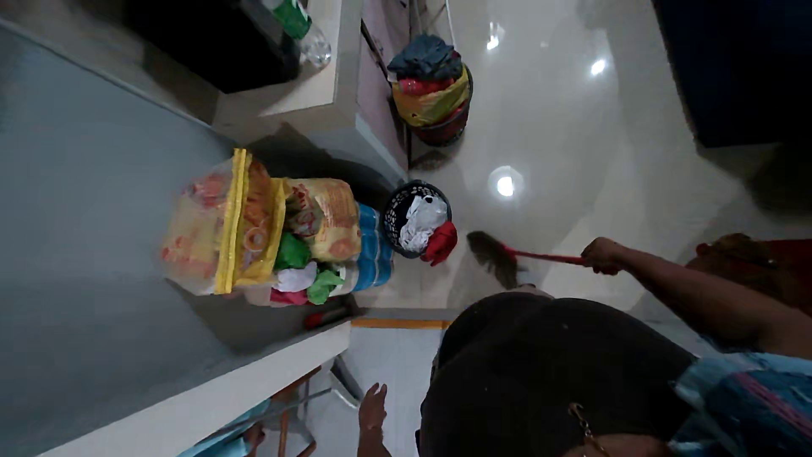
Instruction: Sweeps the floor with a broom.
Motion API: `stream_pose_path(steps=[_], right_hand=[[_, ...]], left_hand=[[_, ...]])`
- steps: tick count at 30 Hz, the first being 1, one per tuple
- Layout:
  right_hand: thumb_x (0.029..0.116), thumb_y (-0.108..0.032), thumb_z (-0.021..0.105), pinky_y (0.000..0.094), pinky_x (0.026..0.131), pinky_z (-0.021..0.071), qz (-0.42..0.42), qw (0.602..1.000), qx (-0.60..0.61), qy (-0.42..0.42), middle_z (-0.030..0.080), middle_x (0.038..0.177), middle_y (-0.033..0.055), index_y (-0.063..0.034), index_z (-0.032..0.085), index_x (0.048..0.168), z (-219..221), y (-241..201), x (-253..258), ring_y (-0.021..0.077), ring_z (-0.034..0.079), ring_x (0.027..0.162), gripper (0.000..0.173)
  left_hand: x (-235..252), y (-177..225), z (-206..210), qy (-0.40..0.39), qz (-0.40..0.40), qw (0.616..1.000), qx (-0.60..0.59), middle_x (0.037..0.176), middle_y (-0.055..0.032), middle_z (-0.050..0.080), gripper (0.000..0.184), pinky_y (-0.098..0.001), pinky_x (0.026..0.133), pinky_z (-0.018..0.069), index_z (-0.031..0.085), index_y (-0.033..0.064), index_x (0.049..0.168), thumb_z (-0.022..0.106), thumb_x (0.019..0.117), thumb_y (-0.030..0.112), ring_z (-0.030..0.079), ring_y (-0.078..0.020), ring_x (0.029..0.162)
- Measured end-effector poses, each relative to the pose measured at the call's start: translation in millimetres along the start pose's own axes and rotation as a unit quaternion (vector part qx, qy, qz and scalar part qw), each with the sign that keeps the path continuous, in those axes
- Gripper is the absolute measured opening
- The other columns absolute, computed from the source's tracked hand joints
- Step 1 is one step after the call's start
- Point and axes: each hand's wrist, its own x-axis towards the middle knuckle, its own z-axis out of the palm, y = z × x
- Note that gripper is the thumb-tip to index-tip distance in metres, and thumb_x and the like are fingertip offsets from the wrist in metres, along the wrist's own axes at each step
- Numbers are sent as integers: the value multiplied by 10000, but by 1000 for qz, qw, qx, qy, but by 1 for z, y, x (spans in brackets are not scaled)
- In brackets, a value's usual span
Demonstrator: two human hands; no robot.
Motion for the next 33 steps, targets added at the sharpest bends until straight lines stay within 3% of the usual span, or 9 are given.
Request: stream_pose_path(steps=[4, 7, 9, 12, 15, 18, 25, 30, 33], right_hand=[[1031, -189, 608, 464, 718, 539, -6, 997, -27, 73, 658, 958, 200, 54, 647, 1084, -73, 1, 47, 274, 641, 758, 252], [977, -141, 627, 623, 876, 528, -54, 988, -97, 106, 661, 1136, 305, 85, 660, 1110, -80, -8, 50, 439, 673, 1042, 264], [947, -102, 633, 644, 927, 506, -70, 986, -99, 114, 648, 1205, 310, 66, 653, 1173, -81, -19, 46, 469, 633, 1159, 282], [945, -83, 638, 627, 880, 517, -109, 987, -62, 100, 668, 1131, 293, 36, 660, 1189, -86, -43, 36, 453, 662, 1056, 273], [980, -135, 657, 498, 683, 550, -161, 986, -6, 43, 675, 972, 226, -32, 632, 1329, -105, -73, 26, 314, 649, 713, 364], [1014, -192, 648, 378, 578, 506, -185, 982, 36, -27, 666, 907, 155, -133, 577, 1450, -113, -111, 46, 193, 562, 588, 446], [1026, -202, 631, 311, 560, 475, -124, 988, 81, -49, 658, 863, 72, -104, 645, 1330, -122, -206, 127, 126, 541, 593, 320], [1027, -199, 602, 441, 698, 547, -72, 996, 39, 45, 674, 932, 170, 21, 661, 1149, -167, -236, 140, 240, 644, 725, 258], [989, -142, 618, 482, 696, 569, -64, 996, 4, 65, 675, 915, 208, 49, 655, 1080, -166, -257, 105, 295, 675, 724, 215]], left_hand=[[-37, 47, 47, -34, -50, 998, 6, 1457, -292, 520, 490, -629, 1053, 435, 473, -20, 1483, 528, 1088, 264, 522, -464, 1321], [-40, 82, 71, -67, -40, 995, 65, 1451, -246, 547, 486, -605, 1041, 453, 506, 13, 1470, 544, 1078, 297, 546, -419, 1306], [-21, 109, 86, -64, -12, 993, 98, 1430, -271, 557, 496, -614, 1044, 454, 503, 10, 1476, 550, 1076, 299, 552, -442, 1301], [-14, 156, 91, -55, 25, 992, 111, 1427, -272, 566, 511, -604, 1088, 430, 472, -5, 1495, 558, 1073, 272, 534, -437, 1338], [-7, 196, 90, -62, 37, 991, 110, 1413, -265, 580, 508, -600, 1093, 419, 467, -9, 1496, 571, 1067, 243, 530, -430, 1342], [21, 224, 89, -72, 46, 988, 128, 1403, -268, 586, 496, -590, 1078, 432, 474, -7, 1490, 575, 1066, 228, 551, -431, 1317], [84, 304, 67, -79, 98, 982, 138, 1444, -290, 545, 485, -537, 1170, 373, 491, -55, 1460, 578, 1062, 208, 503, -417, 1380], [136, 345, 34, -87, 97, 980, 150, 1425, -273, 569, 493, -538, 1156, 390, 506, -35, 1459, 573, 1067, 256, 526, -411, 1361], [174, 362, 20, -69, 82, 980, 169, 1410, -285, 572, 489, -565, 1103, 436, 520, -21, 1453, 559, 1072, 283, 563, -429, 1306]])
